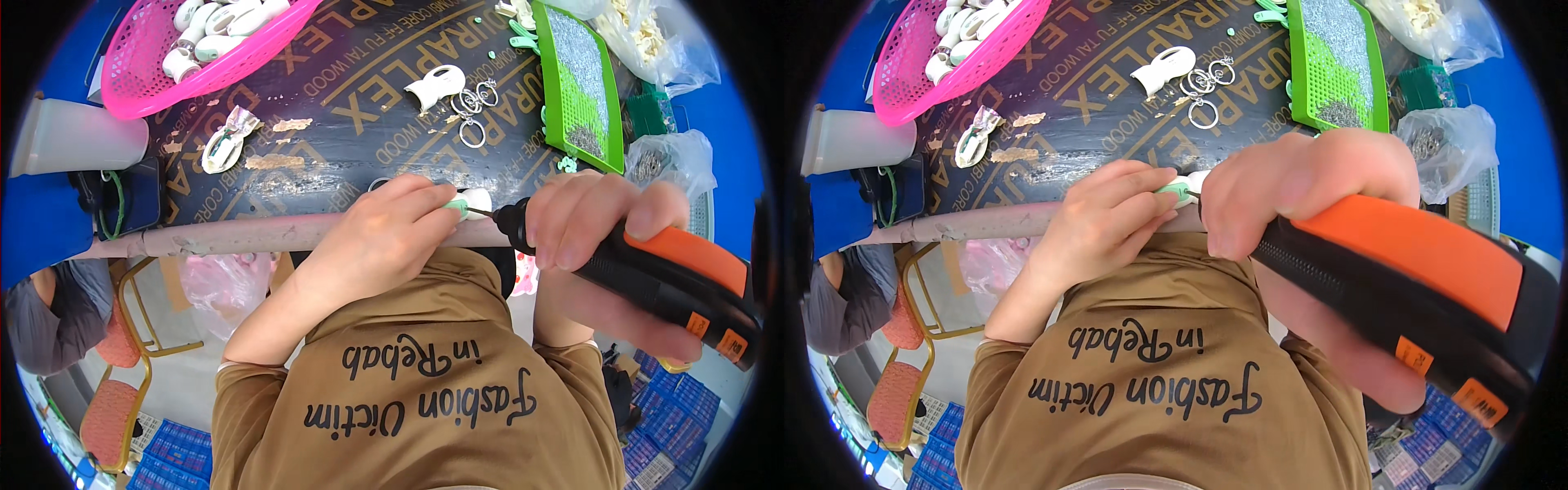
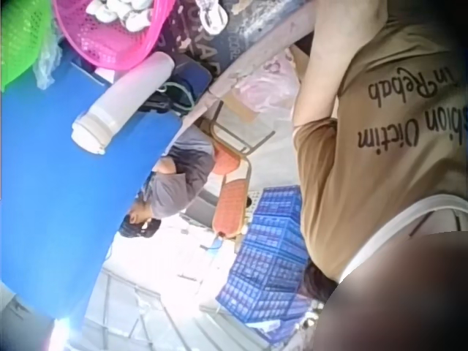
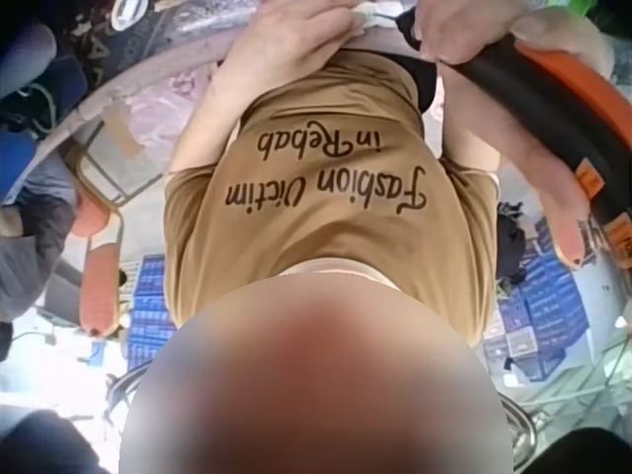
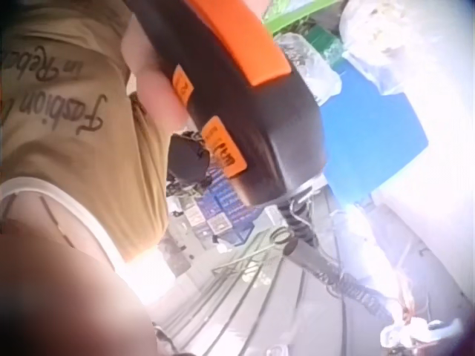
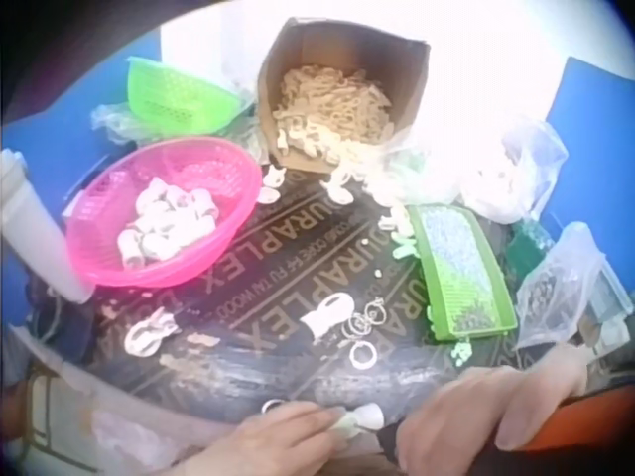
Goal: Assembling small plastic keychain flashlights, including inserting internal LED circuit boards and securing the shell components.
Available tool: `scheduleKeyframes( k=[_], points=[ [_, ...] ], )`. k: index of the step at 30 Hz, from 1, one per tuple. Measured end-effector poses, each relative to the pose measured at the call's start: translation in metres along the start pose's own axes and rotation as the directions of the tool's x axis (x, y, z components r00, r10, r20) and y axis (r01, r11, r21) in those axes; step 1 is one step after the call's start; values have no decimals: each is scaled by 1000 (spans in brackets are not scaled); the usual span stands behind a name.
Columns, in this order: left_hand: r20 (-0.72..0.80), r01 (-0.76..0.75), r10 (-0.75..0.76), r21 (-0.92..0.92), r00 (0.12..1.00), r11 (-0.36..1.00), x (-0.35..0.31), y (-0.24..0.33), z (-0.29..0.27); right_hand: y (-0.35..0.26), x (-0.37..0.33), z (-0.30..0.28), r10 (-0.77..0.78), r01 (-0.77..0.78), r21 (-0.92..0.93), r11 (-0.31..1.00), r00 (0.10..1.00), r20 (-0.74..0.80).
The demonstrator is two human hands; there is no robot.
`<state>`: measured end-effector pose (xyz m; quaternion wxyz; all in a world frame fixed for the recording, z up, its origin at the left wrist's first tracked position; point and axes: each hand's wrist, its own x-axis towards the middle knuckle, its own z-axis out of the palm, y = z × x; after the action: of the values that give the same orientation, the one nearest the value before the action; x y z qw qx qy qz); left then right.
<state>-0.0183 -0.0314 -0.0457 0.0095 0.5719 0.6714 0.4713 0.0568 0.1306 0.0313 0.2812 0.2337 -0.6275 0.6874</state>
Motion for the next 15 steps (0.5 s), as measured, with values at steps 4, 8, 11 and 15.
scheduleKeyframes(
  k=[4, 8, 11, 15],
  points=[
    [7, -15, 15, 7, 1000, 1000, 2, 1, 1, -1, 1, -9, 48, -49, 36, 998, 998, 32],
    [6, -21, 21, 25, 1000, 999, 1, 1, 1, 0, 3, -10, 65, -71, 67, 995, 995, 80],
    [-5, -24, 24, 28, 1000, 999, 0, 0, 2, 1, 3, -8, 74, -80, 60, 995, 992, 100],
    [-43, -7, 8, 38, 999, 999, -1, 1, 7, 1, 1, -10, 81, -86, 53, 995, 992, 101]
  ],
)
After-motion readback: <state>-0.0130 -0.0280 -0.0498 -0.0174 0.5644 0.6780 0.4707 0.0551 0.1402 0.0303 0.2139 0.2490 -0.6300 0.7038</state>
